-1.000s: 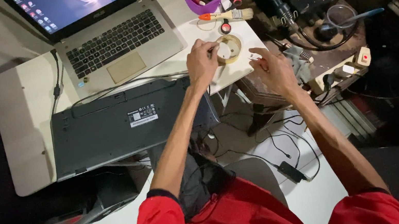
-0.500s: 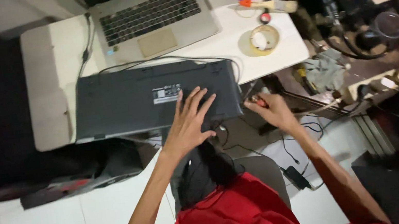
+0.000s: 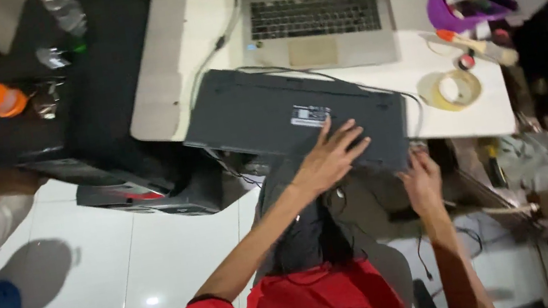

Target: Disassembling a laptop by prying the back cover and manipulating internal components using a small screwdriver.

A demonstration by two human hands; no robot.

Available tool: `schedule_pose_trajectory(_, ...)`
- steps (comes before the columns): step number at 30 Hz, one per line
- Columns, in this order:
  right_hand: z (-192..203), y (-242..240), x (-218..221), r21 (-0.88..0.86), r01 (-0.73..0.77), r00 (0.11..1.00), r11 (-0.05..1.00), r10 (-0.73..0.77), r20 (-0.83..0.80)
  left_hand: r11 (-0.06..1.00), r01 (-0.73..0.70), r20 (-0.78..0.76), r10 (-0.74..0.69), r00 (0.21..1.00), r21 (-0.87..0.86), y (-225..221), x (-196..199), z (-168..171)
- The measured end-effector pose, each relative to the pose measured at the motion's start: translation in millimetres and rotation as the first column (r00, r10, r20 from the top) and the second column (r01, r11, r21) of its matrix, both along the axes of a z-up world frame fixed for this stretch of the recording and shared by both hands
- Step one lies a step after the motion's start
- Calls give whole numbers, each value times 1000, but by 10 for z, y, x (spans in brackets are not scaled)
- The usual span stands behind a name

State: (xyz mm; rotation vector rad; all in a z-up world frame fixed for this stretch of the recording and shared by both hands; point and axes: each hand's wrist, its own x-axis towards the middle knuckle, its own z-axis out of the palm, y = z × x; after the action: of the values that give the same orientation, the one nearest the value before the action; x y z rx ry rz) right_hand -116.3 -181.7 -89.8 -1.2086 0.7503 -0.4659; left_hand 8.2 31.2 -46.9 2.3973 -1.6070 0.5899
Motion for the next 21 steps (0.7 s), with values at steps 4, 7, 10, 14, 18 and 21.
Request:
schedule_pose_trajectory(4,374,-234,-162,-348,-121,990,930,85,-116,996,-88,61,89,994,-14,-233,-50,-108)
schedule_pose_trajectory(7,712,-190,-211,-601,-167,986,782,134,-100,993,-118,111,120,987,-20,-301,-32,-64)
schedule_pose_trajectory(10,1064,-11,-183,-711,-140,988,689,147,-53,993,-89,-82,82,993,-76,-304,-65,-25)
schedule_pose_trajectory(14,1388,356,-17,-744,-211,971,633,226,-83,978,-8,-433,-86,897,-210,-92,-214,442)
schedule_pose_trajectory(18,1495,765,152,-896,-388,885,215,358,-297,745,-279,-790,-519,327,-605,199,-460,709)
schedule_pose_trajectory(21,1536,1131,292,-845,-534,725,36,534,-436,593,-704,-886,-451,111,-391,305,-510,626)
